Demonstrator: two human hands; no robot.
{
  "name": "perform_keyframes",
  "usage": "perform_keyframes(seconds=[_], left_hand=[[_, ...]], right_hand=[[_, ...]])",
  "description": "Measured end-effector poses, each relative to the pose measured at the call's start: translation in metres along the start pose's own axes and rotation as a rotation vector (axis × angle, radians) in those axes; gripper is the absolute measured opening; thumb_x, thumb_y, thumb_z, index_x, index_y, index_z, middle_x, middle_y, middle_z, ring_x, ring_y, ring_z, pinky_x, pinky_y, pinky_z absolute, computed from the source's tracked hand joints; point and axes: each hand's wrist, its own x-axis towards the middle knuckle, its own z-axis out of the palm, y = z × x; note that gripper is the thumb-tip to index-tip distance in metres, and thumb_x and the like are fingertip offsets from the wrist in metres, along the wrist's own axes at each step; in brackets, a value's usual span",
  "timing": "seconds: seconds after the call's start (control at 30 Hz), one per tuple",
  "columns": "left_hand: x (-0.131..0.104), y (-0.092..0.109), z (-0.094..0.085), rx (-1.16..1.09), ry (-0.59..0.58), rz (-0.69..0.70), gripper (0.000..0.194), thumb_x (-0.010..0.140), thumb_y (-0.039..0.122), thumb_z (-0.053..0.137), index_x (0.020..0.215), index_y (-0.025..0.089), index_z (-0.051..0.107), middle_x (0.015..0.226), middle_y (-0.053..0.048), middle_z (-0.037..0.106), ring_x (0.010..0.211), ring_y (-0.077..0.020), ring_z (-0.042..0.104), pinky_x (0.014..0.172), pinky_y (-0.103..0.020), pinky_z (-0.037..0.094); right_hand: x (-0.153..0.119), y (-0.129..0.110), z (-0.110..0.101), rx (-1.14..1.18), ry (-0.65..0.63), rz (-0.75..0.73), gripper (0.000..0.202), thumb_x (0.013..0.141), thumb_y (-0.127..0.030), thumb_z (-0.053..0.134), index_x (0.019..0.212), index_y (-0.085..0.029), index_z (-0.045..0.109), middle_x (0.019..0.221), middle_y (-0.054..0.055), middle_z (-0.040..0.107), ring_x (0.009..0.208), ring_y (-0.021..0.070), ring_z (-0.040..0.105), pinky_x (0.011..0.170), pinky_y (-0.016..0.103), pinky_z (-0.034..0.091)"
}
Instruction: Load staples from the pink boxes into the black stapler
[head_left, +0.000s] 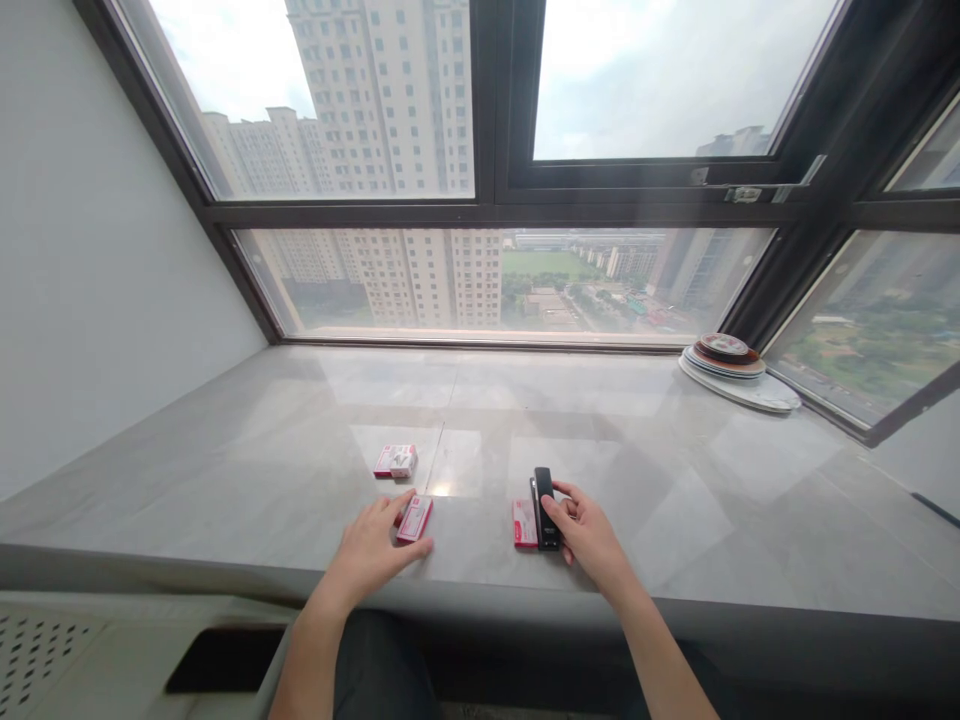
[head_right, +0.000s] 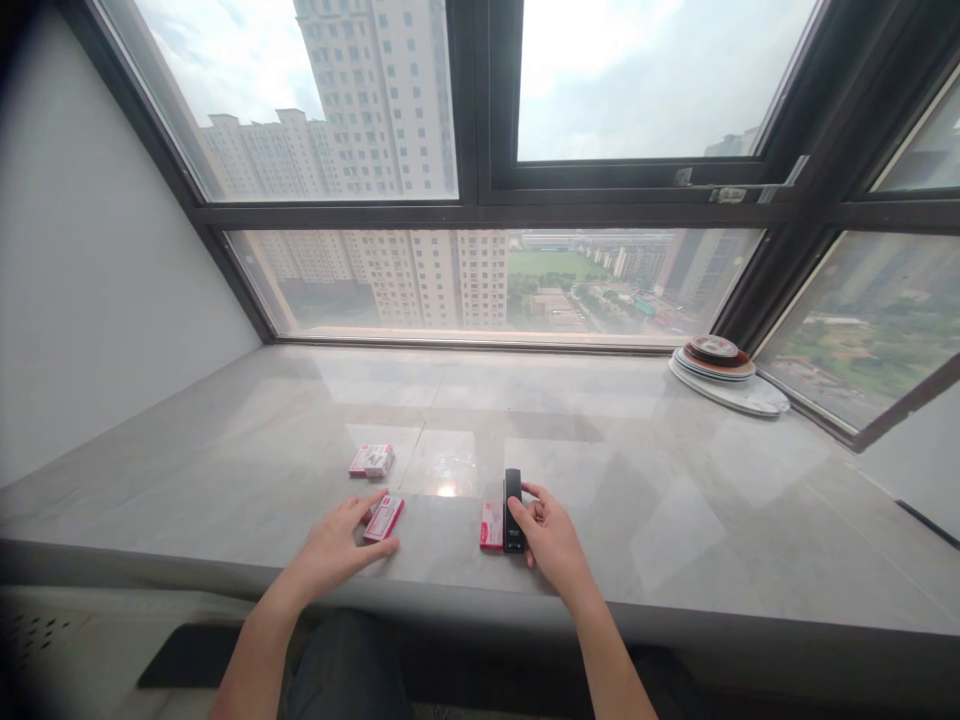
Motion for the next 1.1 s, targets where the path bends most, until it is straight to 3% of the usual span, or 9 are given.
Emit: perform_keyframes(seconds=[0.1,0.2,0.33,0.47,0.7,0.83,0.9,1.0,1.1], left_hand=[[-0.004,0.027,-0.001,-0.167,-0.174,0.116,0.092,0.070,0.056,0.075,0.152,0.032,0.041,0.105,-0.002,0.063,0.099,-0.0256,0.062,0.088,-0.033,0.045],[0.002,0.051,0.005,-0.190,-0.277,0.158,0.087,0.063,0.057,0.081,0.142,0.036,0.051,0.086,0.005,0.062,0.077,-0.0203,0.062,0.069,-0.028,0.043],[0.015,0.080,0.022,-0.149,-0.107,0.287,0.066,0.056,0.065,0.085,0.108,0.029,0.066,0.090,0.002,0.062,0.079,-0.0205,0.060,0.070,-0.030,0.042],[0.025,0.111,0.041,-0.192,0.094,0.456,0.055,0.066,0.064,0.082,0.101,0.027,0.064,0.104,-0.003,0.062,0.095,-0.0234,0.059,0.081,-0.033,0.045],[0.028,0.145,0.074,-0.202,0.073,0.579,0.064,0.061,0.067,0.084,0.106,0.026,0.064,0.101,-0.004,0.062,0.095,-0.0258,0.058,0.080,-0.037,0.048],[0.038,0.119,0.050,-0.229,0.159,0.583,0.051,0.087,0.059,0.065,0.129,0.030,0.060,0.122,-0.006,0.062,0.113,-0.0276,0.056,0.099,-0.043,0.045],[0.053,0.085,0.025,-0.228,0.301,0.461,0.038,0.101,0.046,0.042,0.133,0.031,0.058,0.131,-0.005,0.060,0.122,-0.0262,0.052,0.107,-0.044,0.040],[0.080,0.018,-0.011,-0.124,0.459,0.170,0.044,0.098,0.035,0.040,0.139,0.030,0.055,0.144,-0.003,0.055,0.132,-0.0295,0.044,0.114,-0.049,0.032],[0.091,-0.042,-0.027,-0.016,0.258,-0.021,0.050,0.088,0.037,0.050,0.138,0.030,0.057,0.152,-0.003,0.050,0.138,-0.0337,0.040,0.115,-0.052,0.030]], right_hand=[[-0.001,0.000,-0.001,-0.007,-0.008,0.001,0.062,0.086,-0.065,0.062,0.129,-0.022,0.055,0.062,-0.011,0.043,0.033,0.0074,0.042,0.032,0.022,0.036],[-0.002,0.001,-0.001,-0.036,-0.007,-0.006,0.062,0.086,-0.066,0.061,0.130,-0.022,0.055,0.062,-0.011,0.044,0.033,0.0090,0.047,0.033,0.023,0.038],[-0.002,0.001,-0.002,-0.064,0.002,-0.014,0.064,0.086,-0.067,0.061,0.130,-0.021,0.055,0.061,-0.011,0.047,0.034,0.0106,0.050,0.034,0.023,0.039],[-0.004,-0.002,-0.002,-0.063,-0.004,-0.026,0.063,0.087,-0.066,0.060,0.130,-0.020,0.055,0.061,-0.011,0.048,0.034,0.0108,0.050,0.034,0.023,0.039],[-0.006,-0.005,-0.003,-0.041,-0.026,-0.032,0.060,0.088,-0.065,0.059,0.128,-0.020,0.057,0.060,-0.010,0.050,0.035,0.0114,0.052,0.034,0.023,0.040],[-0.005,-0.002,-0.003,-0.055,-0.006,-0.034,0.060,0.087,-0.066,0.059,0.127,-0.021,0.058,0.060,-0.010,0.048,0.034,0.0104,0.050,0.034,0.023,0.039],[-0.005,-0.002,-0.002,-0.052,0.008,-0.023,0.061,0.086,-0.066,0.060,0.127,-0.021,0.058,0.060,-0.010,0.047,0.034,0.0098,0.049,0.034,0.023,0.040],[-0.005,-0.003,-0.002,-0.051,0.013,-0.006,0.064,0.084,-0.067,0.062,0.126,-0.020,0.059,0.061,-0.010,0.047,0.035,0.0092,0.047,0.035,0.023,0.041],[-0.005,-0.004,-0.002,-0.064,0.011,-0.001,0.065,0.084,-0.069,0.061,0.126,-0.020,0.058,0.061,-0.010,0.047,0.035,0.0094,0.048,0.034,0.023,0.041]])
